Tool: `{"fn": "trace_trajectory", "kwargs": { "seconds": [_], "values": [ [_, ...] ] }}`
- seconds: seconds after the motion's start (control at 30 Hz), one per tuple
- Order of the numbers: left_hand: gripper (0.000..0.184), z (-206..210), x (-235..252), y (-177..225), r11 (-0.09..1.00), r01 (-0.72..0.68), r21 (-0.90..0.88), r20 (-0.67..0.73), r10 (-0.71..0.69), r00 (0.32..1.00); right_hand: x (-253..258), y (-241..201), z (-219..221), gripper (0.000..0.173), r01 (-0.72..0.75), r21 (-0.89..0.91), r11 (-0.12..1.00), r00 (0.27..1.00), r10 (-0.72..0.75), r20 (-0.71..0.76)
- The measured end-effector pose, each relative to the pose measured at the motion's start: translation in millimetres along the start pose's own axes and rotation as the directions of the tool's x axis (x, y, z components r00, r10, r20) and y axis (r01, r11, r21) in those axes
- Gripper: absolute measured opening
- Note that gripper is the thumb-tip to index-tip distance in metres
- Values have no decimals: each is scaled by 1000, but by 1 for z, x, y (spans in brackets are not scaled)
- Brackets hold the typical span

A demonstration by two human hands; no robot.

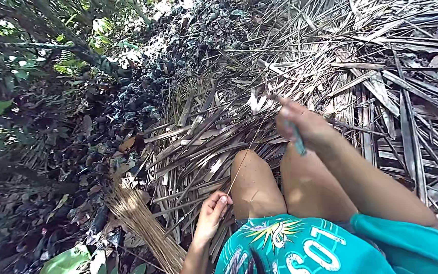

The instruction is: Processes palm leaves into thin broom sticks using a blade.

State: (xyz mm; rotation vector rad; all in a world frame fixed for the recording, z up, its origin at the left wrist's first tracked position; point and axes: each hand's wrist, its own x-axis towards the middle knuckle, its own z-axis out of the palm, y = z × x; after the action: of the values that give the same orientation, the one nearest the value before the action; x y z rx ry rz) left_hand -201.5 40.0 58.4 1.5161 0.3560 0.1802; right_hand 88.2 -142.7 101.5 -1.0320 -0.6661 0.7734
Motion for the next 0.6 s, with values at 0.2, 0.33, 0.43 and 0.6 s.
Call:
{"fn": "trace_trajectory", "kwargs": {
  "seconds": [0.2, 0.33, 0.43, 0.6],
  "values": [
    [15, 4, 6, 3, 999, -54, 4, -10, 54, 999, -32, 43, 61, 44, -364, -198, 910, 824, 414, 386],
    [18, -16, -10, -17, 994, -52, 100, -23, 55, 998, -2, 15, -2, 40, -48, -34, 998, 998, 50, 49],
    [24, -10, -7, -18, 981, -104, 165, 39, 99, 994, -1, 15, -9, 38, 8, -28, 1000, 1000, -8, -24],
    [19, 30, 19, 8, 985, -133, 111, -23, 137, 990, -42, 55, 54, 44, -239, -120, 963, 912, 266, 313]
  ]
}}
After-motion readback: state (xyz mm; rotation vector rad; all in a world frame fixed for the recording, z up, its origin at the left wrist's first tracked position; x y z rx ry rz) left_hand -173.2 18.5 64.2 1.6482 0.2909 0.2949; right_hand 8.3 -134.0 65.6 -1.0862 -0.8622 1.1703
